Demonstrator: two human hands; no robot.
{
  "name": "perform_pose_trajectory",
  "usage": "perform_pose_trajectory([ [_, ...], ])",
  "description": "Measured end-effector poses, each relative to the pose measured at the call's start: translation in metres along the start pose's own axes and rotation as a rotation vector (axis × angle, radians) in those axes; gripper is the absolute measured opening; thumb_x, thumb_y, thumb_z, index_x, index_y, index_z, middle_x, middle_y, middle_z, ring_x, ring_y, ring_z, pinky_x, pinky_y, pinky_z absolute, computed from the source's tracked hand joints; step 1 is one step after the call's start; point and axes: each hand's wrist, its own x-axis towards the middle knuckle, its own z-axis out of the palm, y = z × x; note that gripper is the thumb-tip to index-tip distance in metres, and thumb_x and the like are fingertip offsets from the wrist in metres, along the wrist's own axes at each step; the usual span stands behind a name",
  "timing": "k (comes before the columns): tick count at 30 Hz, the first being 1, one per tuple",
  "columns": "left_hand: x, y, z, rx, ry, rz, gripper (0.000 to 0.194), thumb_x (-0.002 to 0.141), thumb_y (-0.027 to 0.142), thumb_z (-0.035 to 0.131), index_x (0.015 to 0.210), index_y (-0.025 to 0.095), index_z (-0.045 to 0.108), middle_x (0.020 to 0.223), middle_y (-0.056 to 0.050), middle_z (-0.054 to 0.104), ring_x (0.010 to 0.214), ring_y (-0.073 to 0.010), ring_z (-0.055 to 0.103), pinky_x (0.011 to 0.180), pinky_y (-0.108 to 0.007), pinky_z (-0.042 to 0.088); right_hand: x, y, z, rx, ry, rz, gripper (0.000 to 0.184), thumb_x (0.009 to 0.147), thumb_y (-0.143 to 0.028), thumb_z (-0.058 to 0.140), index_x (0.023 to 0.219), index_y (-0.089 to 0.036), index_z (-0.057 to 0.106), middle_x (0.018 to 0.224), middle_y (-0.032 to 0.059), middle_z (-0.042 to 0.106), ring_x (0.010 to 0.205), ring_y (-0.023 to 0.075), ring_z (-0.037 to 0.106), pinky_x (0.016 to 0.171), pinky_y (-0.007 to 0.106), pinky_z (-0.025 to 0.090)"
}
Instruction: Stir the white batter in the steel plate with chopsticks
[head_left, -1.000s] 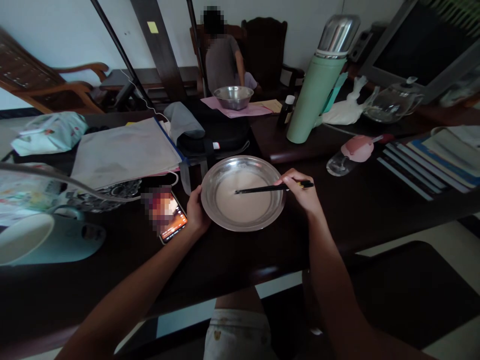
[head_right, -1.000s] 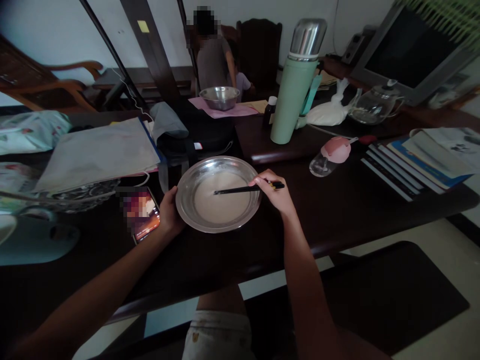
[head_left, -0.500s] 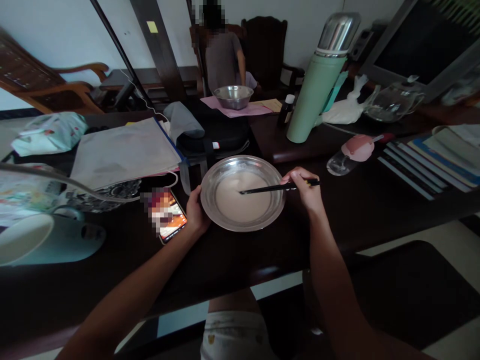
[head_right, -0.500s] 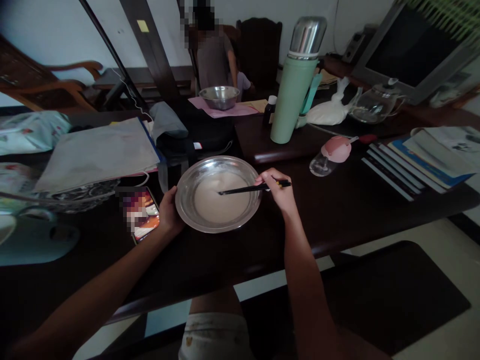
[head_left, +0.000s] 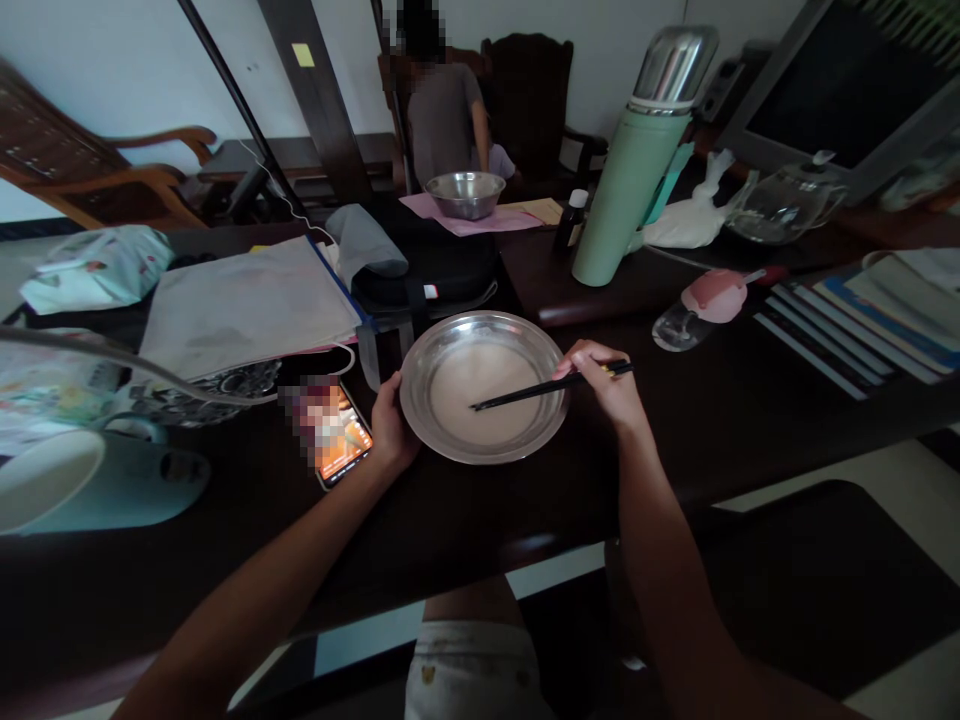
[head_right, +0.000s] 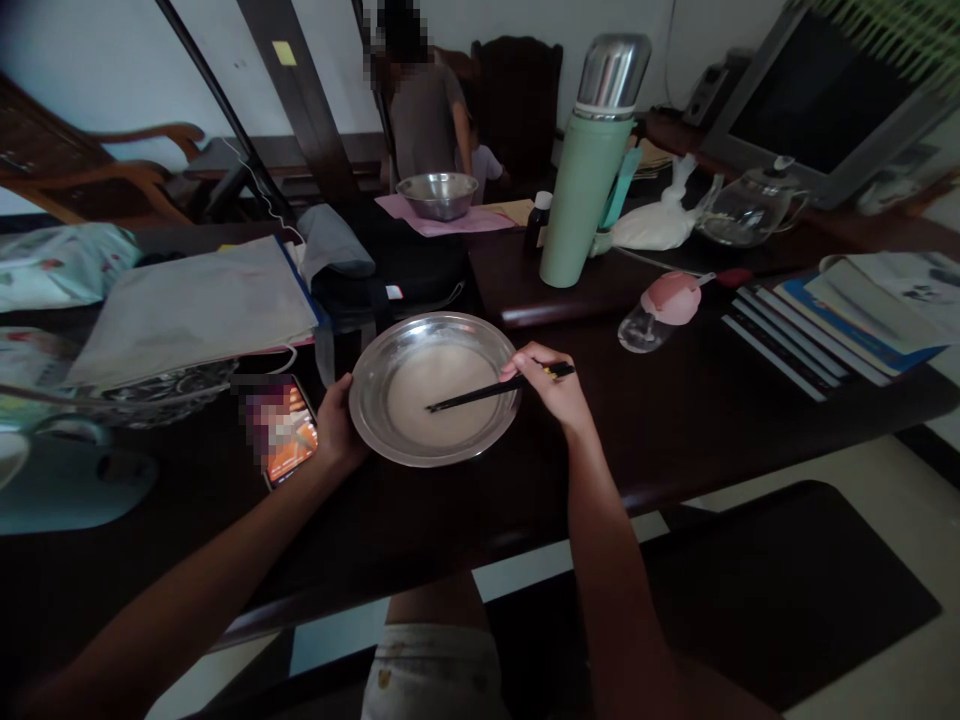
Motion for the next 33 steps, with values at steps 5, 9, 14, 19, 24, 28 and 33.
perform_pose_trajectory([
  [5,-0.0007,0.0002,0.001,-0.002,0.008,0.004,0.028,0.074,0.049,0.085,0.081,0.023,0.078,0.079,-0.005,0.081,0.107,-0.0367,0.081,0.095,-0.043,0.065,0.0009,-0.0003,0.0001,-0.1,0.044,-0.021,0.052,0.092,-0.076,0.074,0.073,-0.028,0.081,0.077,0.0026,0.08,0.077,0.0216,0.075,0.078,0.039,0.06],
  [9,-0.0036,0.0019,0.0043,-0.016,0.019,-0.007,0.022,0.079,0.045,0.08,0.08,0.022,0.078,0.078,-0.005,0.081,0.107,-0.0363,0.081,0.094,-0.043,0.065,0.0003,-0.0008,-0.0008,-0.016,0.098,0.014,0.055,0.092,-0.079,0.072,0.073,-0.028,0.08,0.066,0.0011,0.075,0.066,0.0207,0.072,0.072,0.038,0.061],
  [14,-0.0054,0.0034,0.0069,-0.023,0.012,-0.002,0.019,0.082,0.041,0.074,0.078,0.023,0.077,0.076,-0.004,0.081,0.107,-0.0349,0.082,0.093,-0.042,0.065,0.0003,-0.002,0.001,-0.055,-0.037,-0.013,0.053,0.09,-0.078,0.075,0.071,-0.028,0.081,0.076,0.0024,0.081,0.076,0.022,0.075,0.078,0.039,0.06],
  [19,-0.0033,0.0017,0.0044,-0.005,-0.009,0.008,0.024,0.076,0.047,0.082,0.079,0.024,0.077,0.078,-0.004,0.082,0.106,-0.0362,0.082,0.094,-0.043,0.065,0.0008,-0.0008,-0.0003,-0.047,0.113,0.008,0.054,0.091,-0.078,0.073,0.072,-0.028,0.081,0.071,0.0021,0.08,0.071,0.0218,0.075,0.074,0.039,0.061],
  [24,-0.0033,0.002,0.0037,-0.009,-0.01,-0.007,0.023,0.077,0.047,0.082,0.079,0.024,0.078,0.08,-0.004,0.083,0.106,-0.0357,0.082,0.092,-0.043,0.066,0.0006,-0.0012,0.0006,-0.013,-0.028,0.007,0.053,0.09,-0.078,0.075,0.071,-0.028,0.081,0.073,0.0026,0.081,0.073,0.0224,0.076,0.078,0.04,0.062],
  [28,-0.0043,0.003,0.0049,-0.009,0.002,-0.003,0.023,0.077,0.046,0.081,0.079,0.023,0.078,0.077,-0.004,0.081,0.107,-0.0361,0.082,0.094,-0.043,0.066,0.0012,-0.0011,0.0,-0.073,0.025,-0.016,0.052,0.091,-0.076,0.076,0.073,-0.028,0.082,0.077,0.0029,0.082,0.078,0.0223,0.077,0.08,0.04,0.061],
  [33,-0.0035,0.0024,0.004,0.002,-0.007,0.007,0.027,0.074,0.048,0.085,0.081,0.023,0.077,0.079,-0.005,0.082,0.11,-0.0383,0.081,0.096,-0.045,0.065,0.0009,-0.0014,-0.0004,0.008,0.031,0.017,0.055,0.091,-0.079,0.074,0.075,-0.028,0.081,0.068,0.0014,0.079,0.069,0.0217,0.076,0.076,0.04,0.063],
])
